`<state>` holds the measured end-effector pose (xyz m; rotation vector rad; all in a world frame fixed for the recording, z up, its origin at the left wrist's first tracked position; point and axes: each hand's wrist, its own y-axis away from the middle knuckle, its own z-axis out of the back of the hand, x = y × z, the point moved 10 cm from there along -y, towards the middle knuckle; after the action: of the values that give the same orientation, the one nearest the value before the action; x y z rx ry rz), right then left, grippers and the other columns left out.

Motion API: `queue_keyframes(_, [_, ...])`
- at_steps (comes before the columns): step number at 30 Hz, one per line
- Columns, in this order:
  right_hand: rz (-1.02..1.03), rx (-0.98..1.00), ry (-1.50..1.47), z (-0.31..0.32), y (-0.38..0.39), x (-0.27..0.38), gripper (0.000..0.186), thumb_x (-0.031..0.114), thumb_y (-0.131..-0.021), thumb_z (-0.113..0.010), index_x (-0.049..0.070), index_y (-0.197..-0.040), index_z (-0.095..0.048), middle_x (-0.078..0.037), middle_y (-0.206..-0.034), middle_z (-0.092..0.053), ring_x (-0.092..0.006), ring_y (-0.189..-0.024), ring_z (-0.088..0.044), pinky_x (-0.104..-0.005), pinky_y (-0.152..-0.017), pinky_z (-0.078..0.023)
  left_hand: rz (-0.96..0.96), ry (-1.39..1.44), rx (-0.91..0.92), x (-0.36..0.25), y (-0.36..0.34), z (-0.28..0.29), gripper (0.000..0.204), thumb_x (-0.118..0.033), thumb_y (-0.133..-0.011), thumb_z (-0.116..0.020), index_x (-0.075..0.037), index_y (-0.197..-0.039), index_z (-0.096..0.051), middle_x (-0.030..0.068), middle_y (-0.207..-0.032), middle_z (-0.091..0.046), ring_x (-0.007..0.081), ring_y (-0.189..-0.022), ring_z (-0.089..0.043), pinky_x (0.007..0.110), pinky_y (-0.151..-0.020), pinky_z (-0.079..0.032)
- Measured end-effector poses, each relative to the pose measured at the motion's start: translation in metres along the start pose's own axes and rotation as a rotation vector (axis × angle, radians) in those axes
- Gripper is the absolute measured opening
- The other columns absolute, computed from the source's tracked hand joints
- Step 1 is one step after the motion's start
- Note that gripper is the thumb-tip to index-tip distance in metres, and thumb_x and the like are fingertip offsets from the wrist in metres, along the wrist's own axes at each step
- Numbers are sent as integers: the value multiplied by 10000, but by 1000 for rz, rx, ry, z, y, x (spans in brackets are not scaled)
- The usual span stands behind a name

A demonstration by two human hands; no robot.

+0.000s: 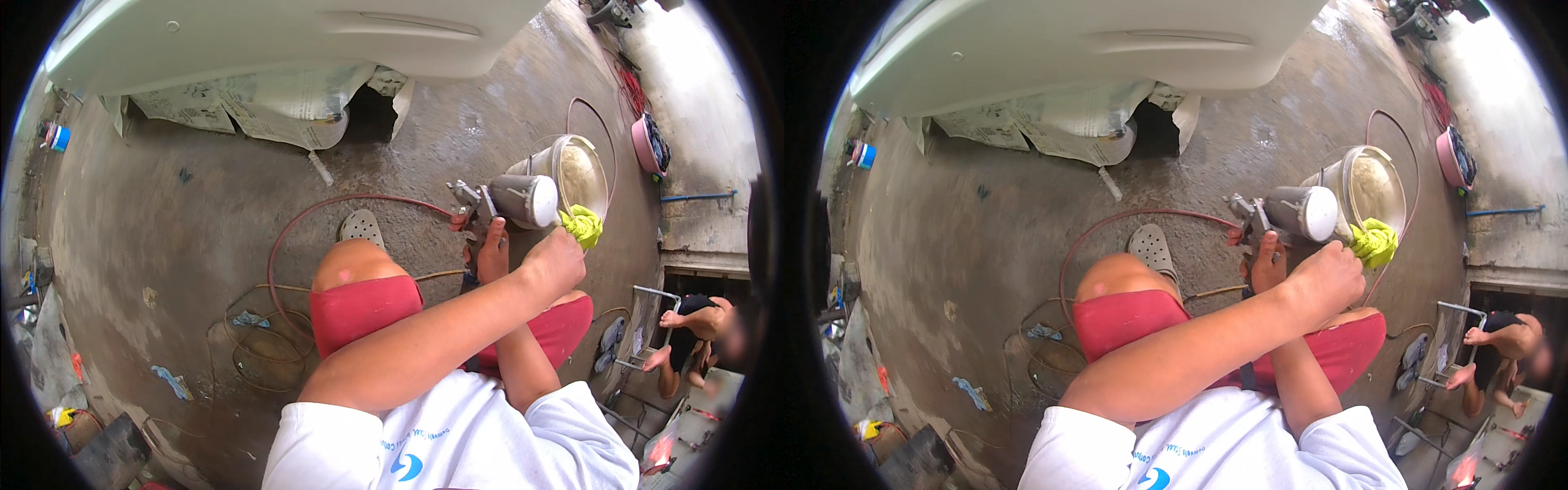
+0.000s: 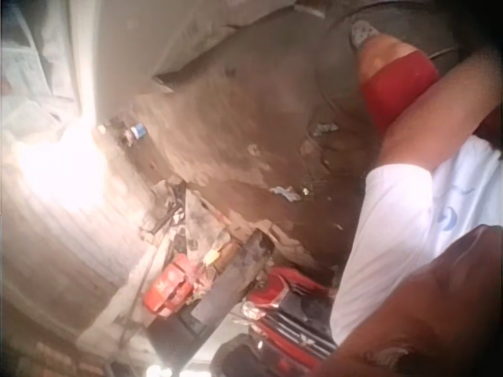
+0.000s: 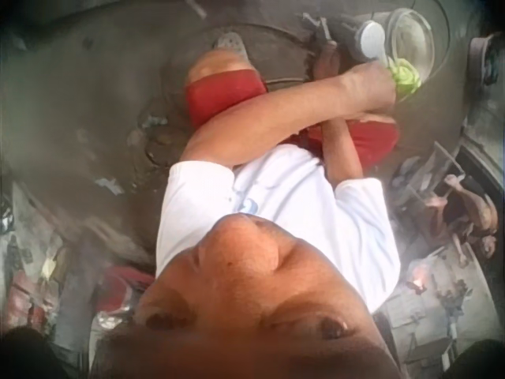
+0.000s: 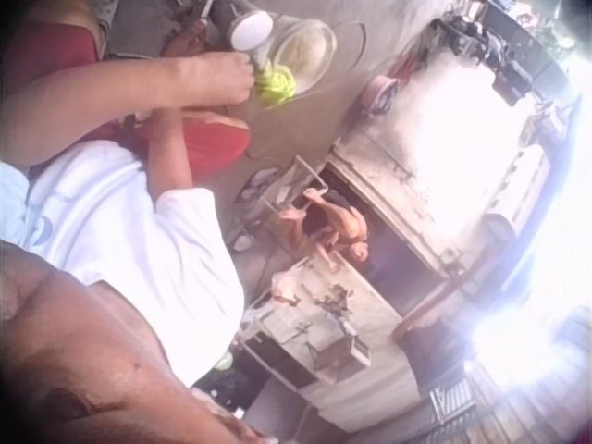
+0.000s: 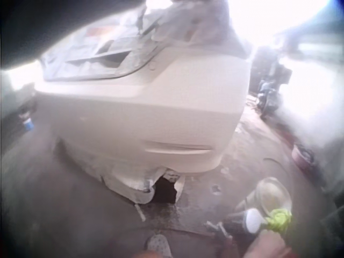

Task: The person wipes a white car bumper with a cloth, then uses a spray gun to apply paint to the surface. The person adjusts the spray gun and continues painting different sections of the bumper.

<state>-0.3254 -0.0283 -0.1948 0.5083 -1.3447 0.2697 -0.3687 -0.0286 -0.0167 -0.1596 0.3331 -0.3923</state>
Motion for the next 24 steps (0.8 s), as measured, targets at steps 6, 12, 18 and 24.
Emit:
queue_keyframes(6, [-116,17,75,-19,15,-21,788,680,-1183,-339,0,-1246,-732,-98,-1060,-819,-145,-724,-675,-303,-518,-472,-10,60,-84,7,5,2,106,-226,-907,-765,-172,-964,-835,-5,-958,-781,194,-1022,-751,355,-870,-516])
queue_keyframes(12, [55,81,-126,-26,9,-8,746,667,-1177,-406,0,-1238,-733,-102,-1028,-805,-141,-684,-651,-309,-518,-473,-71,87,-149,7,7,9,86,-192,-892,-761,-152,-926,-829,23,-941,-794,208,-967,-772,365,-844,-535])
queue_keyframes(18, [106,-43,255,31,-32,41,752,707,-1160,-401,44,-1210,-751,-35,-918,-762,-117,-676,-612,-286,-557,-454,-111,250,-513,13,14,57,264,-261,-861,-834,-90,-1044,-751,29,-952,-746,225,-897,-737,390,-799,-587])
queue_keyframes(24, [164,34,-26,89,-88,129,762,710,-1168,-373,55,-1302,-737,-38,-1015,-796,-104,-870,-705,-261,-572,-468,48,351,-588,41,21,66,174,-217,-933,-859,-115,-1053,-787,29,-938,-751,242,-804,-722,397,-698,-587])
